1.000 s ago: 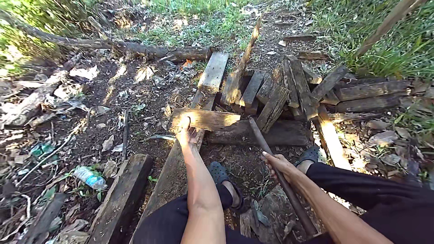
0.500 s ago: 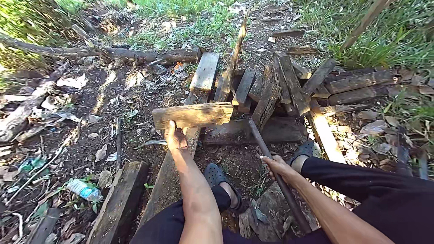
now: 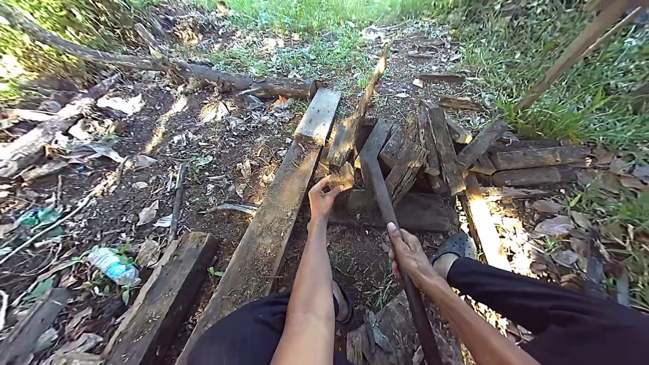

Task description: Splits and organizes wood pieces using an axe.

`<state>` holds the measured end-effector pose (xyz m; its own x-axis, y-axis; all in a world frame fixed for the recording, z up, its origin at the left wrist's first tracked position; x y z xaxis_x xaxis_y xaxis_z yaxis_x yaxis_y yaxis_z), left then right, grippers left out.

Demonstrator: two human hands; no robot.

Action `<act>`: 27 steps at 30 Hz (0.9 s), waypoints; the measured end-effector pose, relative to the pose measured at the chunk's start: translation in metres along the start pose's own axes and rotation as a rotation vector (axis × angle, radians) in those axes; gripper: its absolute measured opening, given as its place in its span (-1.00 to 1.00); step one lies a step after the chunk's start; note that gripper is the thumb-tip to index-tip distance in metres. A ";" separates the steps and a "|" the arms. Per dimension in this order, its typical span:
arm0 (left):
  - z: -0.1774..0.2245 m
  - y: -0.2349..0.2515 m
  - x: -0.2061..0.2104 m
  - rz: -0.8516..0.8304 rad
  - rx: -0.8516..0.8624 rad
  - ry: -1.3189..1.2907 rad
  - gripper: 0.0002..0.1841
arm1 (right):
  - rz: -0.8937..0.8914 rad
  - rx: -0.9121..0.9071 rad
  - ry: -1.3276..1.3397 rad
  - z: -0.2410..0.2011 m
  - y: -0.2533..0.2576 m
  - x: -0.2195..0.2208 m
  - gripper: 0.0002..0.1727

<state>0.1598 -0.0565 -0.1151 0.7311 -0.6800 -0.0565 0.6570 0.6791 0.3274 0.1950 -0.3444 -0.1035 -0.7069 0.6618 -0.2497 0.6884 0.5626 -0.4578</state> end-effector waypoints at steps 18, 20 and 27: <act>0.003 -0.023 -0.014 0.001 -0.160 0.043 -0.23 | -0.021 -0.252 -0.116 -0.028 -0.020 0.001 -0.33; -0.029 -0.038 -0.031 0.110 -0.326 -0.141 -0.05 | -0.027 -0.241 -0.117 -0.024 -0.020 -0.013 -0.33; -0.095 -0.121 -0.017 0.683 -1.082 -0.698 -0.24 | -0.001 -0.260 -0.090 0.049 -0.016 -0.051 -0.17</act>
<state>0.0858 -0.1010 -0.2434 0.9223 0.0744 0.3793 0.2706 0.5762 -0.7712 0.2119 -0.4110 -0.1254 -0.7112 0.6210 -0.3295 0.6980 0.6792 -0.2266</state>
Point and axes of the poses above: each hand's wrist, its own y-axis towards the middle knuckle, its own x-axis out of the palm, z = x × y, the point moved 5 cm from there along y, towards the middle knuckle, and after that the axes turned 8 degrees about -y, right-handed, at the moved point
